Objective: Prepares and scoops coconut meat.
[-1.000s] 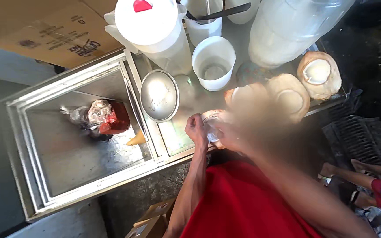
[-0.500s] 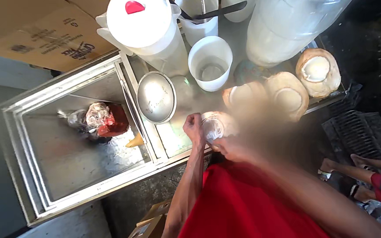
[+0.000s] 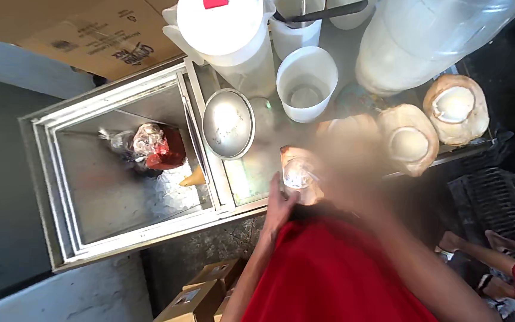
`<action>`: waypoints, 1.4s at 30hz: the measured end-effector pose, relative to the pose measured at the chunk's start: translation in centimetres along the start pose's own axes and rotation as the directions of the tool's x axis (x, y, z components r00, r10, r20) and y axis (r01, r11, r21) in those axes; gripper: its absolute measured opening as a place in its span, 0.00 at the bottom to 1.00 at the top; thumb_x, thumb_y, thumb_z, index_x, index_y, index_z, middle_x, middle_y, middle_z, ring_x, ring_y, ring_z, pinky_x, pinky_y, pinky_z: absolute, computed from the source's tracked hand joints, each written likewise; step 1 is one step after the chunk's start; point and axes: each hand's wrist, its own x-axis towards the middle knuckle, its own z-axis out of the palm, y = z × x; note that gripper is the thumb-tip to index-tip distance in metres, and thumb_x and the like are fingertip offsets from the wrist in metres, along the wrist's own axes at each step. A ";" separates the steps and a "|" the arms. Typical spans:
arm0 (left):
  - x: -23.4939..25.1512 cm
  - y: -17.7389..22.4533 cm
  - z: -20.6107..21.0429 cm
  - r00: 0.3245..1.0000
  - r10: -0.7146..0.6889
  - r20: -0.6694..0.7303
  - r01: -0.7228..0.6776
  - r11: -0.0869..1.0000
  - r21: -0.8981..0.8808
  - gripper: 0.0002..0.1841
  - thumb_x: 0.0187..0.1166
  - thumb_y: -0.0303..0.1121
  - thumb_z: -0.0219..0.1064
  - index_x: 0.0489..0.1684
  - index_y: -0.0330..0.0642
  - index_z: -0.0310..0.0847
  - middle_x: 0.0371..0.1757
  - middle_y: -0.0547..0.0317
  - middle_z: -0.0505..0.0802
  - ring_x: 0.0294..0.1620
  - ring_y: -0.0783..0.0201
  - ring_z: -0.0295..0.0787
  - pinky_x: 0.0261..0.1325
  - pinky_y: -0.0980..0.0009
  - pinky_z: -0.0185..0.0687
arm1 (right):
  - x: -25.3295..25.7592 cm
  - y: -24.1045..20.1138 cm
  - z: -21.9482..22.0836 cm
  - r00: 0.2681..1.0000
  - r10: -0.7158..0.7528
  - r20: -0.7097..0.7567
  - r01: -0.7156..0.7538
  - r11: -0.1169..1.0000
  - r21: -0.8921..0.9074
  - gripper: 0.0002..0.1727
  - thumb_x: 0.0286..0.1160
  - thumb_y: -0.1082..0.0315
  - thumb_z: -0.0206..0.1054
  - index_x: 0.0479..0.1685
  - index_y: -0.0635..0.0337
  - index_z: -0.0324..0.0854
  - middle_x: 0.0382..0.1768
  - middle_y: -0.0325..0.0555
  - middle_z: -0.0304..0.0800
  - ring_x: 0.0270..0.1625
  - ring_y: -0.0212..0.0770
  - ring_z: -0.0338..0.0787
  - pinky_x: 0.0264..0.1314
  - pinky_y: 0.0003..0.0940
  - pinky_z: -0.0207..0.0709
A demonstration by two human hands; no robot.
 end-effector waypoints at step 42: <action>16.9 15.7 -3.6 0.996 0.092 0.018 -0.092 0.996 0.009 0.38 0.85 0.60 0.57 0.92 0.52 0.57 0.85 0.45 0.75 0.78 0.46 0.77 0.74 0.40 0.74 | -0.4 3.8 1.4 0.983 0.124 -0.135 -0.091 0.969 0.229 0.48 0.88 0.41 0.57 0.98 0.29 0.24 0.60 0.61 0.87 0.24 0.49 0.90 0.26 0.47 0.87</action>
